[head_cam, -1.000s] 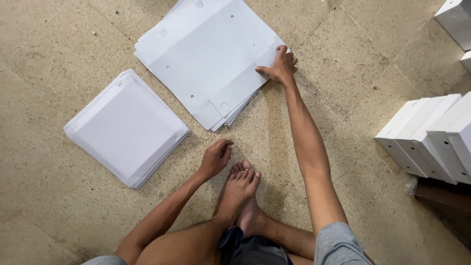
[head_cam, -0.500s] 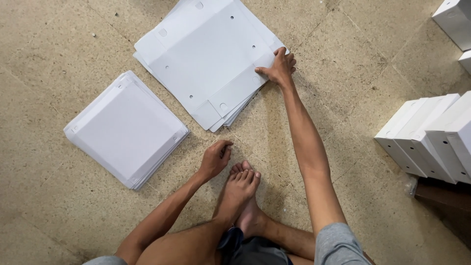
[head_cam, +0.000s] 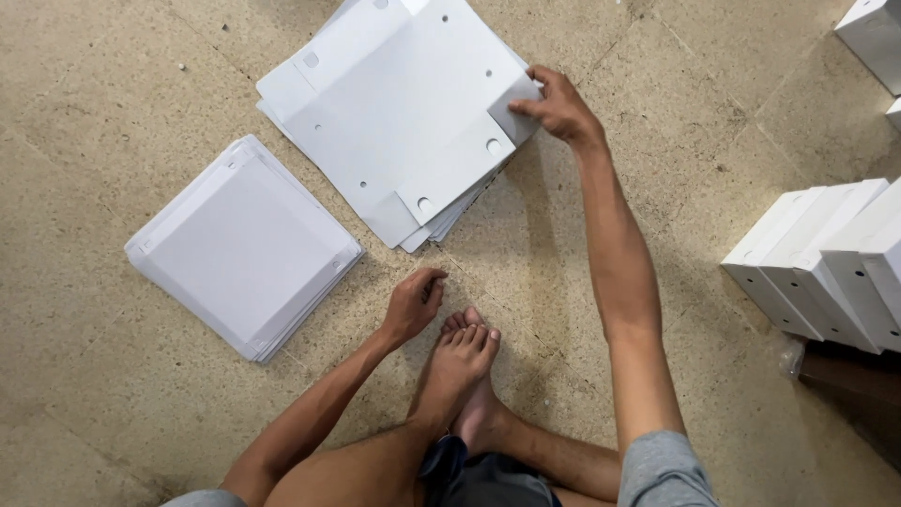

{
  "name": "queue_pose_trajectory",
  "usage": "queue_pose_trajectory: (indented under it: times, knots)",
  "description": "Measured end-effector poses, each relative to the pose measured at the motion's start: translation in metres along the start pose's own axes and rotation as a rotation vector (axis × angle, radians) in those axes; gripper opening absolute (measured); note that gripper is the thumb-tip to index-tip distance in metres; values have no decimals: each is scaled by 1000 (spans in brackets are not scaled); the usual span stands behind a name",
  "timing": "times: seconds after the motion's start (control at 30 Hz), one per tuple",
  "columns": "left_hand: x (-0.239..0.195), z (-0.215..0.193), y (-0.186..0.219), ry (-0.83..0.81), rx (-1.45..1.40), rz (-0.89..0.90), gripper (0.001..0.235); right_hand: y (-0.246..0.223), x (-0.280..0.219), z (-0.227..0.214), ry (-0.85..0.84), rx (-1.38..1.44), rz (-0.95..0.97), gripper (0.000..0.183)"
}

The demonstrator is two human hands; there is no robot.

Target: The person sits on the floor and folds flat white cardboard pieces into small rectangular boxes by hand. They fold the side flaps, tuck tabs into slots, and then stack the completed boxes. The process is repeated for multiple units.

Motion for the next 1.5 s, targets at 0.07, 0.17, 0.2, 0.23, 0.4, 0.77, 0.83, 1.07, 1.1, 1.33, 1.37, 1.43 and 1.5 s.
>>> queue_pose_trajectory:
  times: [0.07,0.17,0.2,0.23,0.4,0.77,0.83,1.07,1.1,1.33,1.37,1.43,1.5]
  knots:
    - [-5,2,-2,52,2,59,14,-16,-10,-6,-43,50,-113,38]
    - [-8,-2,12,170,96,285,20,-46,-27,-7,-86,178,-331,29]
    - [-8,-5,20,232,187,449,29,-57,-33,-7,-89,257,-431,25]
    - [2,-11,35,228,184,451,29,-70,-41,-5,-84,256,-429,25]
    - [30,-63,87,905,538,499,108,-131,-91,-1,125,450,-607,31]
    - [115,-141,157,406,-2,650,37,-150,-262,-35,487,565,-535,29]
    - [123,-130,174,238,-252,640,25,-139,-289,-37,551,546,-484,32]
    - [145,-91,216,21,-244,251,25,-67,-376,-49,1047,29,-360,64]
    - [147,-84,223,-97,-272,138,27,-56,-388,-49,1149,-362,-249,63]
    - [140,33,186,-370,-419,-204,26,156,-389,31,1070,-169,-31,76]
    - [135,49,169,-391,-352,-308,34,179,-388,49,1065,-78,28,76]
    - [128,80,124,-425,-273,-412,43,212,-387,76,1067,22,98,75]
    - [124,108,71,-405,-244,-389,38,234,-386,92,934,237,257,78]
Point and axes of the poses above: each hand's wrist, its own x-axis towards the middle knuckle, its own z-axis out of the palm, y = z × x, the point moved 1 cm from there along x, towards the middle knuckle, and after that the axes turned 14 degrees about -x, right-handed, at the moved point
